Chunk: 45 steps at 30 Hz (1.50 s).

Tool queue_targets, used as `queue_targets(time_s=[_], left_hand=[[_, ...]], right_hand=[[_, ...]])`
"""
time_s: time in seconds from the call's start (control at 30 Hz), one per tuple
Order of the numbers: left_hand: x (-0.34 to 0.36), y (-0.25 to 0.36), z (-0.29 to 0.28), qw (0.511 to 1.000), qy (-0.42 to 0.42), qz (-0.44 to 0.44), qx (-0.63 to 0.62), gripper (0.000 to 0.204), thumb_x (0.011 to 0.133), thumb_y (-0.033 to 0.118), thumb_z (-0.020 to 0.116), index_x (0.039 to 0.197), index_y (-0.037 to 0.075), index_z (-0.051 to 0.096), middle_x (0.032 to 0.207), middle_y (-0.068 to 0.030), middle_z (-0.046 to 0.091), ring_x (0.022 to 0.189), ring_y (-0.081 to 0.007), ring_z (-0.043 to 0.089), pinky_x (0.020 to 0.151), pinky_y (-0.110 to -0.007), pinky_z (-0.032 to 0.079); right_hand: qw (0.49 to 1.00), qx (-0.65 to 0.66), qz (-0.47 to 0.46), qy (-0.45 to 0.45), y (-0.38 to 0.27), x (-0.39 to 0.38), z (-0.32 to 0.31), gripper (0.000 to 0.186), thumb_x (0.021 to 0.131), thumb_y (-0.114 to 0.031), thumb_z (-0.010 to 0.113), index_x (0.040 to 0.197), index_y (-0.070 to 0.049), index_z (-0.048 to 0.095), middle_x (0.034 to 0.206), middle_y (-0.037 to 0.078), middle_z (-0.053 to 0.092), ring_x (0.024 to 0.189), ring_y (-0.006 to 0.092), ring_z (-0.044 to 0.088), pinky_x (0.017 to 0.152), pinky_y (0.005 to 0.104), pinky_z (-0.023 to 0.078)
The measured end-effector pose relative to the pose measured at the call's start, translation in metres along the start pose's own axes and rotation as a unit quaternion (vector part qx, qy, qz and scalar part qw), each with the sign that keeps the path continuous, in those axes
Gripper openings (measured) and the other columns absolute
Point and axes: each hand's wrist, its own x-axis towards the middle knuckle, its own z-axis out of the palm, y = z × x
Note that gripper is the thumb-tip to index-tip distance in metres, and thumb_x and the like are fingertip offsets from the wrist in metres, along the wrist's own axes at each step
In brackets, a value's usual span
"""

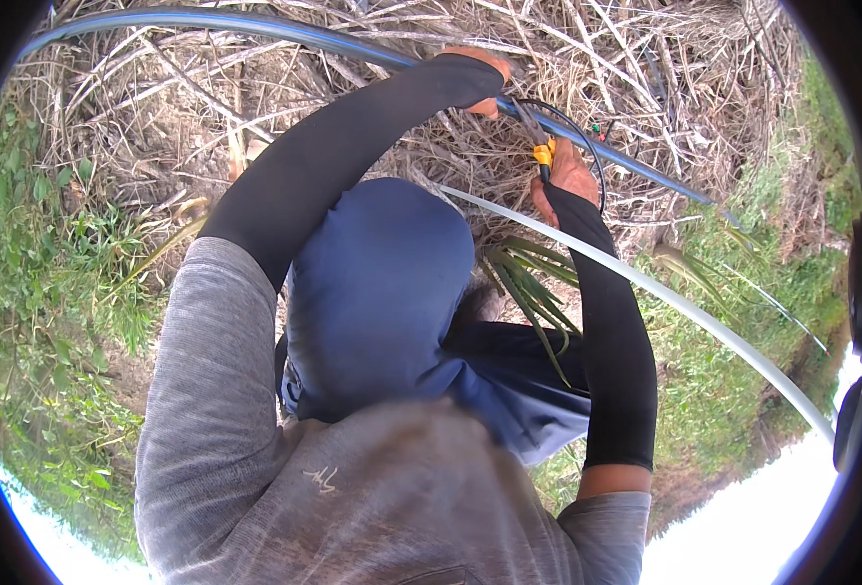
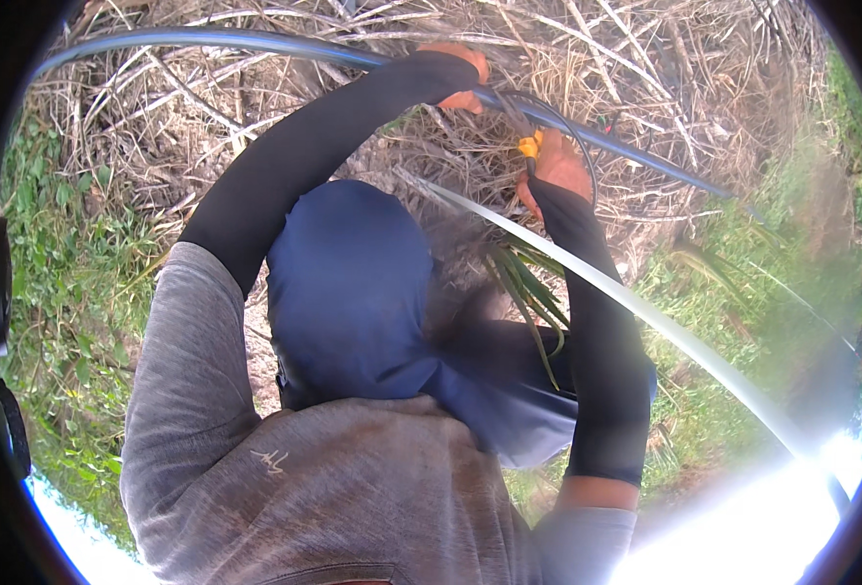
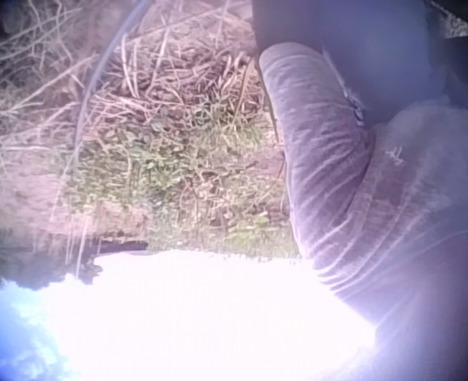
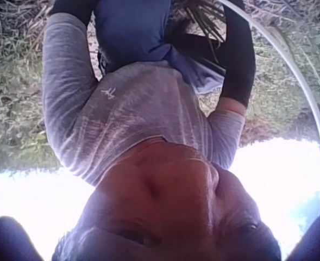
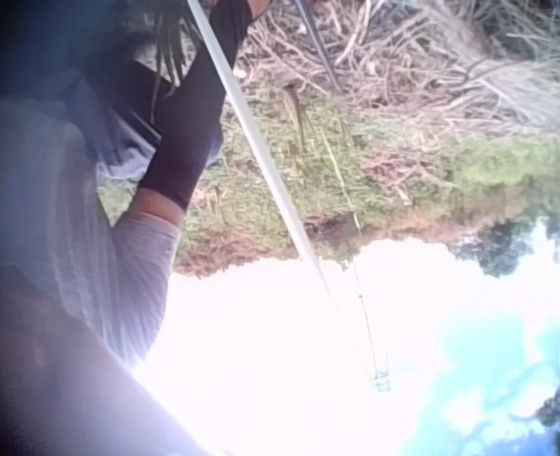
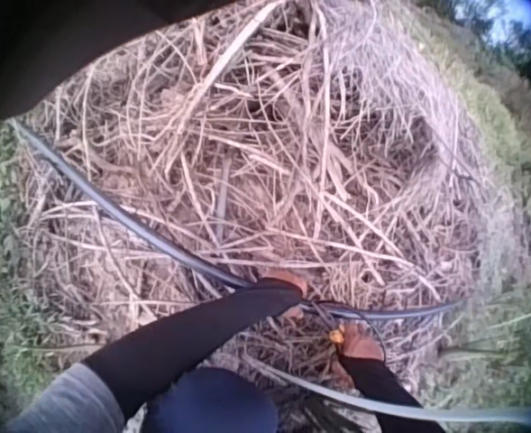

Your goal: The person repairs sections of black irrigation tubing in a garden by cutting damaged areas with shears, inserting white connectors, and securing them with zip ties. They move along the pipe line, repeating the repair process at multiple locations.

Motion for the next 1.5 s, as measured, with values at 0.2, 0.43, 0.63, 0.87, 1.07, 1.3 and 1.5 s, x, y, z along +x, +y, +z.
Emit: queue_targets(time_s=[0.2, 0.43, 0.63, 0.87, 1.07, 1.3, 1.5], left_hand=[[0.012, -0.009, -0.002, 0.967, -0.159, -0.032, -0.195, 0.054, 0.073, 0.046, 0.073, 0.097, -0.001, 0.064, 0.074, -0.0145, 0.064, 0.056, -0.0203, 0.062, 0.050, -0.035, 0.048], [0.004, 0.007, -0.005, 0.956, -0.155, -0.067, -0.241, 0.077, 0.065, 0.071, 0.067, 0.088, -0.003, 0.065, 0.069, -0.0127, 0.061, 0.050, -0.0168, 0.058, 0.044, -0.031, 0.044], [0.013, 0.005, -0.002, 0.942, -0.214, -0.075, -0.248, 0.075, 0.064, 0.072, 0.066, 0.081, -0.001, 0.066, 0.064, -0.0104, 0.060, 0.047, -0.0144, 0.054, 0.041, -0.028, 0.040], [0.015, 0.008, 0.010, 0.940, -0.185, -0.055, -0.280, 0.071, 0.065, 0.070, 0.067, 0.078, 0.000, 0.066, 0.064, -0.0099, 0.059, 0.047, -0.0145, 0.051, 0.041, -0.028, 0.037], [0.022, 0.005, 0.029, 0.948, -0.132, -0.077, -0.278, 0.066, 0.064, 0.067, 0.069, 0.064, 0.002, 0.060, 0.054, -0.0070, 0.052, 0.046, -0.0174, 0.050, 0.043, -0.030, 0.037], [0.006, 0.013, 0.020, 0.975, -0.079, -0.095, -0.182, 0.069, 0.063, 0.072, 0.065, 0.057, 0.003, 0.060, 0.053, -0.0064, 0.052, 0.052, -0.0193, 0.055, 0.054, -0.033, 0.043], [0.002, 0.012, 0.021, 0.977, -0.069, -0.088, -0.180, 0.067, 0.063, 0.072, 0.064, 0.064, 0.005, 0.065, 0.058, -0.0060, 0.057, 0.060, -0.0198, 0.060, 0.061, -0.034, 0.047]], right_hand=[[0.999, -0.011, 0.014, 0.034, -0.012, -0.006, 0.013, 0.038, 0.069, -0.004, 0.062, 0.102, 0.001, 0.045, 0.096, 0.025, 0.056, 0.088, 0.0412, 0.058, 0.076, 0.0453, 0.047], [0.997, -0.060, -0.015, 0.037, 0.001, -0.004, 0.033, 0.046, 0.072, -0.013, 0.067, 0.107, 0.000, 0.039, 0.095, 0.024, 0.057, 0.090, 0.0390, 0.060, 0.079, 0.0449, 0.049], [0.999, -0.025, -0.004, 0.029, -0.003, -0.010, 0.026, 0.045, 0.072, -0.011, 0.065, 0.108, 0.000, 0.040, 0.104, 0.026, 0.052, 0.094, 0.0408, 0.058, 0.081, 0.0459, 0.048], [1.000, -0.027, -0.010, 0.011, 0.001, -0.008, 0.027, 0.049, 0.070, -0.013, 0.066, 0.109, 0.000, 0.039, 0.106, 0.025, 0.051, 0.093, 0.0398, 0.059, 0.077, 0.0460, 0.050], [0.999, -0.040, -0.015, 0.001, -0.001, -0.005, 0.028, 0.047, 0.070, -0.012, 0.066, 0.107, 0.000, 0.039, 0.100, 0.024, 0.054, 0.088, 0.0395, 0.061, 0.073, 0.0447, 0.051], [0.999, -0.049, -0.017, 0.001, 0.002, -0.005, 0.032, 0.044, 0.070, -0.011, 0.066, 0.104, -0.001, 0.039, 0.097, 0.025, 0.054, 0.086, 0.0401, 0.061, 0.073, 0.0450, 0.051], [0.997, -0.071, -0.027, 0.022, 0.002, -0.006, 0.036, 0.047, 0.069, -0.011, 0.067, 0.106, -0.001, 0.039, 0.100, 0.025, 0.053, 0.089, 0.0399, 0.061, 0.074, 0.0459, 0.051]])
